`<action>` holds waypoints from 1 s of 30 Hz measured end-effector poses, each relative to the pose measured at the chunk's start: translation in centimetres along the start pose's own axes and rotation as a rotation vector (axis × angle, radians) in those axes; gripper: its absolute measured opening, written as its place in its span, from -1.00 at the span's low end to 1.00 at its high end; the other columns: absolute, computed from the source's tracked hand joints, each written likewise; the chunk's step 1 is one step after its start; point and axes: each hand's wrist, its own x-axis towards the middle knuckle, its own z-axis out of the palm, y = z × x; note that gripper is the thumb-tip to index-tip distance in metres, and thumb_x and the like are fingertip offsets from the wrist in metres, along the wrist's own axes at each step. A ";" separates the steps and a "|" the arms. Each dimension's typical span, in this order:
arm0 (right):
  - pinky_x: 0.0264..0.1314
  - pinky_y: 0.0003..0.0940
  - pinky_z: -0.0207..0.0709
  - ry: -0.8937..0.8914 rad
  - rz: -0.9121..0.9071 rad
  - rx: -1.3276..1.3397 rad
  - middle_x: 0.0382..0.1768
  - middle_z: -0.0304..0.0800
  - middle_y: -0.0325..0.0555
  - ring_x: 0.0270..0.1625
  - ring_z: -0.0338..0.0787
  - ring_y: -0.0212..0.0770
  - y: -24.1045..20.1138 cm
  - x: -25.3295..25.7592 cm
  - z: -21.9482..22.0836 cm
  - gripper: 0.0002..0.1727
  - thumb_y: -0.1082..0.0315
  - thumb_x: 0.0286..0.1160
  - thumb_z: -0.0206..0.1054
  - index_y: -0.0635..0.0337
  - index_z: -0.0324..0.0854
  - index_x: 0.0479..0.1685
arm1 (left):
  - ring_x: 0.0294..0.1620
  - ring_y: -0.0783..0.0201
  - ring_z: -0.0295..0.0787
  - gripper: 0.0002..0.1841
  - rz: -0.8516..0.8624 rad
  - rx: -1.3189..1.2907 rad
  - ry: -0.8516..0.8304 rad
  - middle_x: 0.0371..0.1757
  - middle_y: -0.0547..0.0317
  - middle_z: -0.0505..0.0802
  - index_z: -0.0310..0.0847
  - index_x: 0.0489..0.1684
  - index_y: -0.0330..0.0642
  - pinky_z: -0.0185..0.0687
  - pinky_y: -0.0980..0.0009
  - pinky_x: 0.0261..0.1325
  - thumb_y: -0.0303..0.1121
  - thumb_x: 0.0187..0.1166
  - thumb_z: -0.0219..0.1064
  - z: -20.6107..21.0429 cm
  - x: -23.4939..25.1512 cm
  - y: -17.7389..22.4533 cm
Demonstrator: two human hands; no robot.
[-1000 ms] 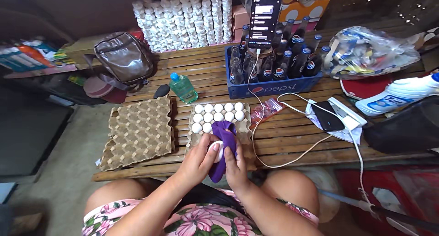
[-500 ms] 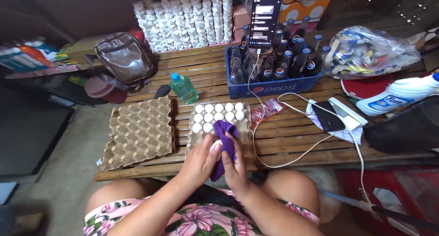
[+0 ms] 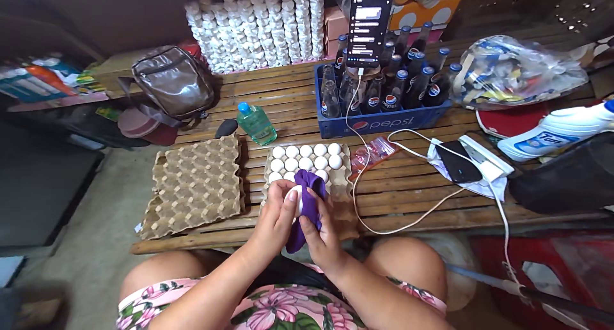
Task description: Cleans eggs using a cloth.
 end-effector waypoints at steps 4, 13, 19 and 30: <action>0.71 -0.34 0.27 0.040 0.077 0.043 0.52 0.44 0.26 0.63 0.40 -0.24 -0.5 0.2 -0.2 -0.45 0.09 0.72 0.19 0.27 0.51 0.53 | -0.22 0.45 0.71 -0.52 -0.031 0.230 -0.119 -0.20 0.19 0.73 0.44 0.18 -0.28 0.71 0.40 -0.14 0.00 0.86 -0.14 -0.2 -0.4 -0.2; 0.54 -0.55 0.44 0.155 0.479 0.289 0.46 0.52 0.07 0.44 0.58 -0.52 -1.6 0.8 -0.1 -0.37 0.20 0.80 0.05 0.53 0.13 0.65 | -0.19 0.47 0.73 -0.55 -0.068 0.030 -0.172 -0.17 0.19 0.75 0.46 0.12 -0.29 0.72 0.44 -0.12 -0.05 0.87 -0.15 -0.5 -0.4 -0.2; 0.72 -0.32 0.26 -0.044 0.140 0.109 0.61 0.28 0.41 0.68 0.34 -0.18 -0.1 -0.1 0.2 -0.29 0.06 0.73 0.16 0.48 0.27 0.64 | -0.10 0.53 0.69 -0.55 -0.087 -0.148 0.017 -0.13 0.24 0.70 0.42 0.10 -0.29 0.68 0.52 0.01 -0.08 0.89 -0.23 0.0 -0.1 -0.5; 0.67 -0.44 0.33 0.058 0.181 0.218 0.59 0.38 0.22 0.61 0.44 -0.37 -0.3 0.9 -0.2 -0.30 0.11 0.81 0.05 0.56 0.12 0.66 | -0.49 0.37 0.66 -0.48 -0.073 0.335 -0.183 -0.50 0.29 0.68 0.60 0.05 -0.17 0.67 0.24 -0.37 0.08 0.81 -0.12 -0.5 -0.4 -0.3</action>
